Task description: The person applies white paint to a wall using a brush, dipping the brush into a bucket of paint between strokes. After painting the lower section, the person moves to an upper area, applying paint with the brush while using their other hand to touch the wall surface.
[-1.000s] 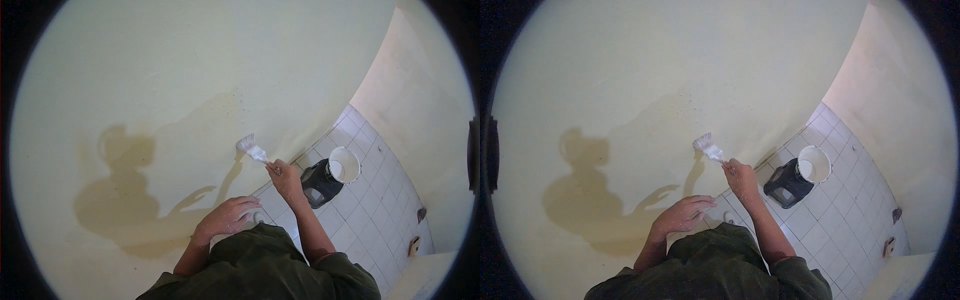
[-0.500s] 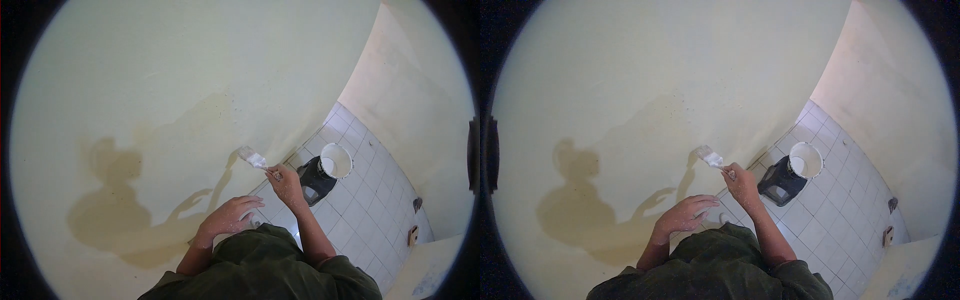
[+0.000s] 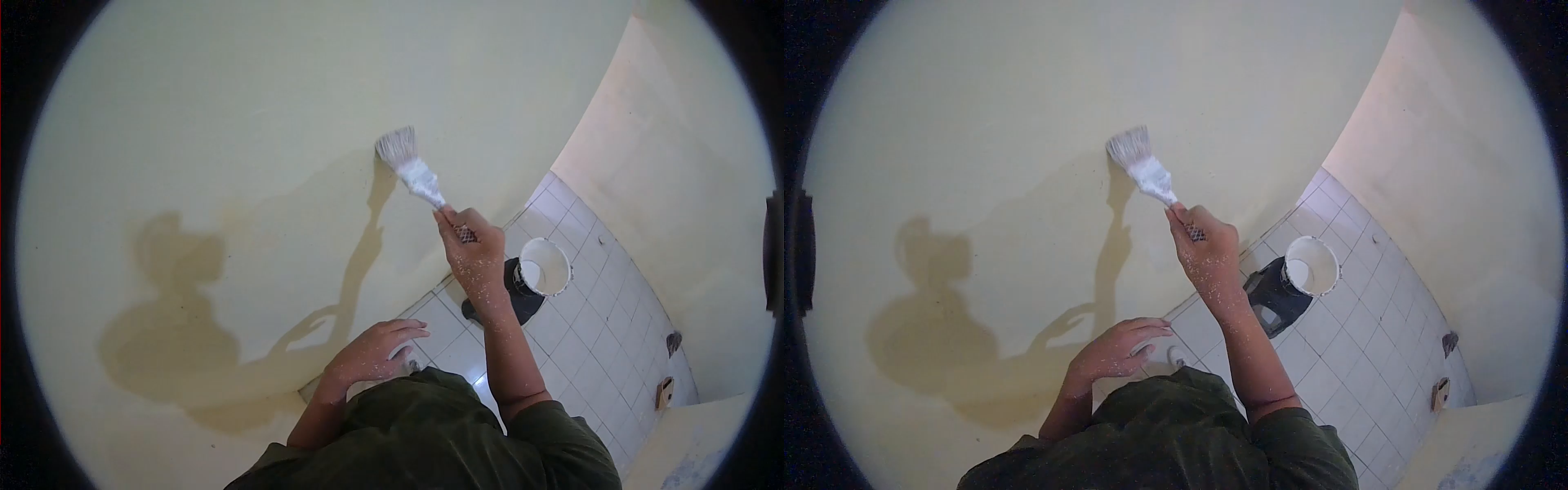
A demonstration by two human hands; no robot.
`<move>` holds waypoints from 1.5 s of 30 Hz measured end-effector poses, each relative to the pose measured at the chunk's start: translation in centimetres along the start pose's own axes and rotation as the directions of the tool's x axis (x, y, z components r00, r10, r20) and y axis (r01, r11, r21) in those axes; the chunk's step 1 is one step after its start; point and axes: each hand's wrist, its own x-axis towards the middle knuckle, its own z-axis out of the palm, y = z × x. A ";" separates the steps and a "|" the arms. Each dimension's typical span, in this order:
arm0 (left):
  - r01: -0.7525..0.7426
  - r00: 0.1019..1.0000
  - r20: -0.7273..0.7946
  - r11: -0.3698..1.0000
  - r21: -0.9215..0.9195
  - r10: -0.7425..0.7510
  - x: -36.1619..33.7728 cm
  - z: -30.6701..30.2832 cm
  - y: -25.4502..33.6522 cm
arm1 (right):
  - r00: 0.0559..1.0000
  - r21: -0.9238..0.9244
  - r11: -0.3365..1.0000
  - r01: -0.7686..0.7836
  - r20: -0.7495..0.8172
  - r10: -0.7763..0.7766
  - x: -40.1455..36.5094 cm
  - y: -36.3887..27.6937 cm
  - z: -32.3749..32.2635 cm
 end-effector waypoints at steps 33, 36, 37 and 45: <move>-0.013 0.997 0.071 0.998 -0.062 0.018 0.6 -0.2 0.7 | 0.970 -0.017 0.993 0.118 -0.211 -0.119 1.5 -5.0 -3.2; -0.017 0.998 0.067 0.998 -0.056 0.021 0.6 -0.4 0.8 | 0.974 0.007 0.992 0.129 -0.188 -0.125 1.2 -4.4 -2.8; -0.006 0.998 0.067 0.998 -0.058 0.010 0.7 -0.2 0.7 | 0.979 0.009 0.994 0.111 -0.174 -0.108 1.2 -4.2 -2.6; 0.030 0.998 0.061 0.999 -0.017 -0.029 0.5 -0.7 1.6 | 0.995 -0.025 0.995 -0.099 -0.016 0.098 0.3 0.2 -1.2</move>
